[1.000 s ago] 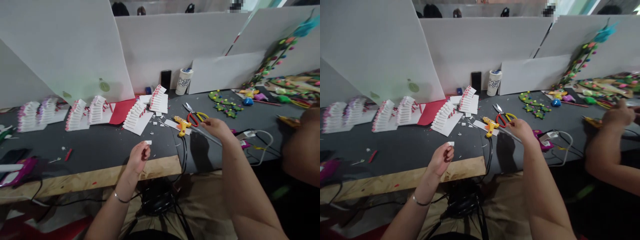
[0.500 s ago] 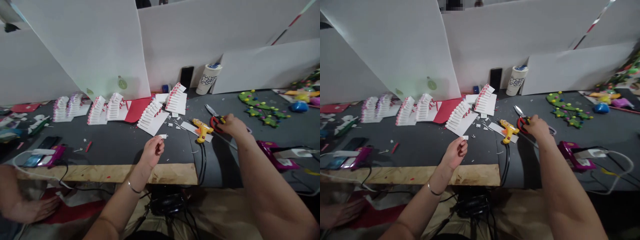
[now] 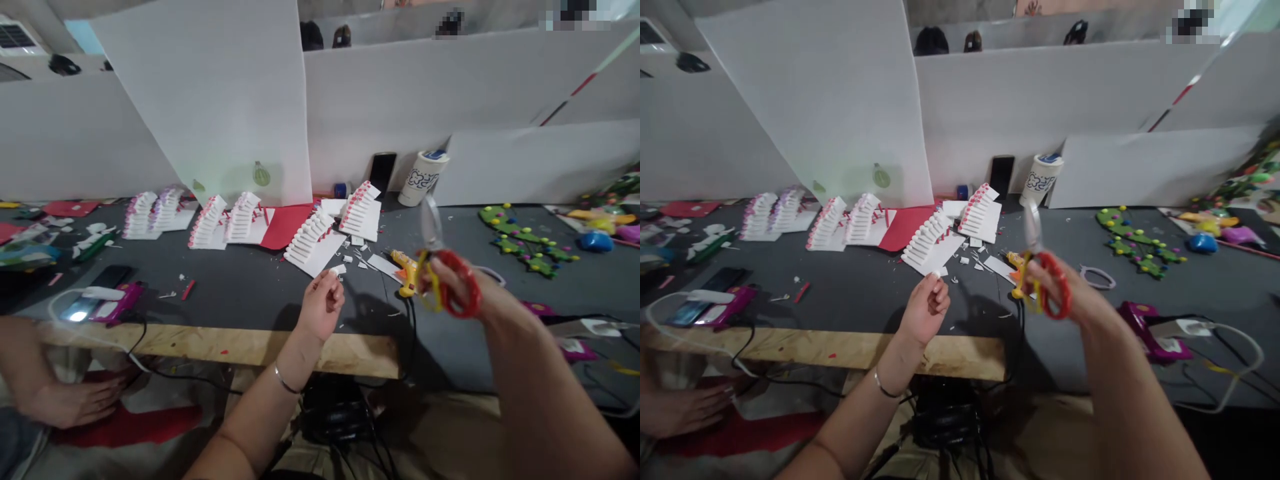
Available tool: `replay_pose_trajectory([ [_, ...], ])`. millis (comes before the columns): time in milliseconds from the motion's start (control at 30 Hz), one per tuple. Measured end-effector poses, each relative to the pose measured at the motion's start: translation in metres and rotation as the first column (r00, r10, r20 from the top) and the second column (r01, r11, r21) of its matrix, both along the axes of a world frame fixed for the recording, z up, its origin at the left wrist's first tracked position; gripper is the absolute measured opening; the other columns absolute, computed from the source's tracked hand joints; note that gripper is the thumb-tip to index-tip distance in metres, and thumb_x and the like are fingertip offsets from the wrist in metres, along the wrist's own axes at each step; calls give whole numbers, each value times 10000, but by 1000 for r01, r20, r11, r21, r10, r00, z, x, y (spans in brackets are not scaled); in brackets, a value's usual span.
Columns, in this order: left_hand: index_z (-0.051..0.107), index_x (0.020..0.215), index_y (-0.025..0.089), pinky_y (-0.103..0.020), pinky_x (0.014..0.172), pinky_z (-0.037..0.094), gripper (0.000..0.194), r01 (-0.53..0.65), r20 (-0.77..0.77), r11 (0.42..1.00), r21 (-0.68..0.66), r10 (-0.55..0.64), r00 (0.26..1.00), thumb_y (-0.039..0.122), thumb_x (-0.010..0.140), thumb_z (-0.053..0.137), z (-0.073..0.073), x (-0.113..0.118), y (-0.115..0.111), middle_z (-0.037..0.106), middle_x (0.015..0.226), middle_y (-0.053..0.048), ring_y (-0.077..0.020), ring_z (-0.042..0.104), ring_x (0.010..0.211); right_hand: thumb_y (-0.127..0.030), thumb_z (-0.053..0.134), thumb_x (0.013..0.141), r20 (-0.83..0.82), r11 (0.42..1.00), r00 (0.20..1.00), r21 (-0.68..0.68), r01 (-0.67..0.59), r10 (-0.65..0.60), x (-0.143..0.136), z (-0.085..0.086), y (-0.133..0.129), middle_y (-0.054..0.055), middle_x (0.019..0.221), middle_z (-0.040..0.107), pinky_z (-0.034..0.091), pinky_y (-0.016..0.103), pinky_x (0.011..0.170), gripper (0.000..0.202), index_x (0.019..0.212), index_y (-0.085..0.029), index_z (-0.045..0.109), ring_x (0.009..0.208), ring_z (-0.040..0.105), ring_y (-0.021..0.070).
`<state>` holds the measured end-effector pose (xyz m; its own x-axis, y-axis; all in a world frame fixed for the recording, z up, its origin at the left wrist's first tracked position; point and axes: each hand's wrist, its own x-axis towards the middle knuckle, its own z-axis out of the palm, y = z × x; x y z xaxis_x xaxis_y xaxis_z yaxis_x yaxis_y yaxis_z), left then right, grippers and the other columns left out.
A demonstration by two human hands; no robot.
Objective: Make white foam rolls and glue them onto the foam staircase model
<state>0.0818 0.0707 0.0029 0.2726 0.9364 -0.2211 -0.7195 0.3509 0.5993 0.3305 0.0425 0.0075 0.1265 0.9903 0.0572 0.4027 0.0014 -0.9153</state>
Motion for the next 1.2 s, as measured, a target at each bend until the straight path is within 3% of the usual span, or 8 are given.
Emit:
replay_pose_trajectory([
  [67, 446, 624, 156, -136, 396, 235, 418, -24, 37, 1000, 13, 23, 999, 302, 599, 837, 5, 1, -1, 401, 581, 77, -20, 365, 488, -610, 485, 843, -165, 981, 970, -35, -189, 181, -38, -3, -24, 33, 762, 590, 499, 306, 604, 523, 1141, -180, 505, 677, 602, 186],
  [167, 446, 626, 157, -135, 396, 237, 424, -50, 42, 999, 6, 50, 998, 311, 592, 839, 10, 3, -3, 407, 587, 79, -15, 364, 485, -553, 545, 839, -73, 956, 957, -68, -286, 281, -81, -13, -51, -15, 748, 513, 446, 261, 578, 440, 1110, -211, 489, 642, 502, 143],
  [267, 476, 651, 156, -131, 404, 244, 409, -74, 22, 997, -19, 75, 997, 322, 578, 843, 12, 4, -7, 418, 587, 80, -15, 377, 487, -532, 491, 879, -34, 944, 945, -58, -326, 324, -102, -23, -61, -47, 713, 415, 386, 239, 560, 371, 1055, -206, 465, 614, 403, 116],
  [433, 467, 634, 159, -141, 397, 229, 432, -83, 3, 996, -41, 83, 997, 342, 556, 850, 9, 6, -13, 422, 573, 85, -13, 364, 464, -539, 449, 895, -27, 957, 957, -3, -290, 290, -107, -31, -58, -69, 671, 346, 340, 227, 514, 359, 1034, -208, 445, 570, 354, 109],
  [633, 482, 629, 157, -144, 417, 260, 442, -86, 11, 995, -41, 86, 996, 351, 532, 868, 7, 10, -14, 440, 548, 84, -19, 377, 460, -539, 457, 894, -44, 950, 949, 22, -310, 311, -109, -32, -55, -69, 656, 376, 334, 218, 504, 344, 977, -205, 465, 552, 374, 102],
  [867, 549, 677, 151, -150, 437, 282, 396, -78, -67, 996, -47, 75, 995, 353, 544, 863, 1, 12, -20, 483, 563, 66, -30, 398, 480, -564, 509, 856, 35, 966, 970, 92, -243, 240, -111, -24, -55, -72, 639, 385, 324, 211, 523, 372, 910, -197, 484, 570, 343, 101],
  [1033, 558, 672, 156, -151, 431, 269, 348, -86, -137, 996, -19, 82, 987, 333, 581, 844, -4, 10, -21, 454, 526, 67, -38, 390, 477, -571, 516, 837, 180, 974, 971, 132, -183, 158, -110, -19, -56, -52, 632, 468, 353, 219, 528, 382, 917, -198, 519, 561, 407, 117],
  [1200, 552, 654, 155, -153, 424, 255, 322, -60, -152, 998, 5, 60, 987, 320, 612, 826, -5, 7, -22, 450, 528, 63, -38, 388, 476, -575, 532, 819, 221, 980, 964, 100, -173, 148, -108, -22, -58, -53, 602, 475, 357, 212, 508, 378, 901, -207, 526, 538, 401, 121],
])
